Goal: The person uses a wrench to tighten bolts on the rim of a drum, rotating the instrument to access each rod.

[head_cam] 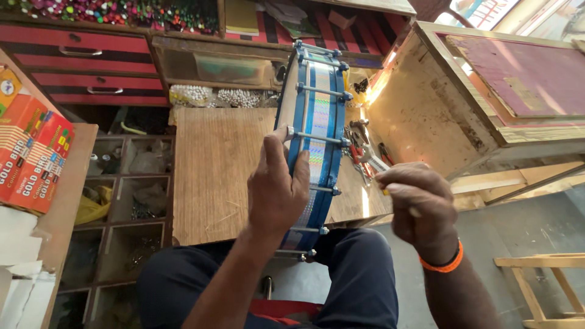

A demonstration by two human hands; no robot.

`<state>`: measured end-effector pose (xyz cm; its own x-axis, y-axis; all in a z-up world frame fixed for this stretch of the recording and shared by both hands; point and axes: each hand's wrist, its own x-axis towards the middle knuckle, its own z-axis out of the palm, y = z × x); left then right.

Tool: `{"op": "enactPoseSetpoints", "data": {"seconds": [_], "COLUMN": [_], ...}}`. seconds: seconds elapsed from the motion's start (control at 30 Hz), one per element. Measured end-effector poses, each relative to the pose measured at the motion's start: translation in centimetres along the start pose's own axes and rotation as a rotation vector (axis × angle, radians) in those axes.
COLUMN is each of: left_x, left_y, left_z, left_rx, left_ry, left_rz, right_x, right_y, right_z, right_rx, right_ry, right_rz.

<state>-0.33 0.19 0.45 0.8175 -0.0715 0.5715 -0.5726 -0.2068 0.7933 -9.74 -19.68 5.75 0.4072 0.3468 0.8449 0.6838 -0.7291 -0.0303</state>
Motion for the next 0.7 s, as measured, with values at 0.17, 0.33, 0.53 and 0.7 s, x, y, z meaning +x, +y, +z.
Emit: {"op": "enactPoseSetpoints", "data": {"seconds": [0.17,0.33,0.53,0.7], "left_x": [0.0,-0.1,0.0,0.1], "left_y": [-0.1,-0.2,-0.1,-0.2], "left_z": [0.1,0.1,0.0,0.1], "left_rx": [-0.019,-0.010,-0.006,0.037], "left_ry": [-0.010,0.014,0.012,-0.002], "left_rz": [0.010,0.041,0.069,0.094], "right_x": [0.5,0.4,0.7,1.7], "right_y": [0.1,0.6,0.0,2.1], "right_z": [0.8,1.5,2.4,1.7], "right_rx": [-0.133,-0.235,-0.249,-0.081], "right_ry": [-0.114,-0.160,-0.264,-0.203], "right_rz": [-0.144,-0.190,-0.278,-0.222]}}
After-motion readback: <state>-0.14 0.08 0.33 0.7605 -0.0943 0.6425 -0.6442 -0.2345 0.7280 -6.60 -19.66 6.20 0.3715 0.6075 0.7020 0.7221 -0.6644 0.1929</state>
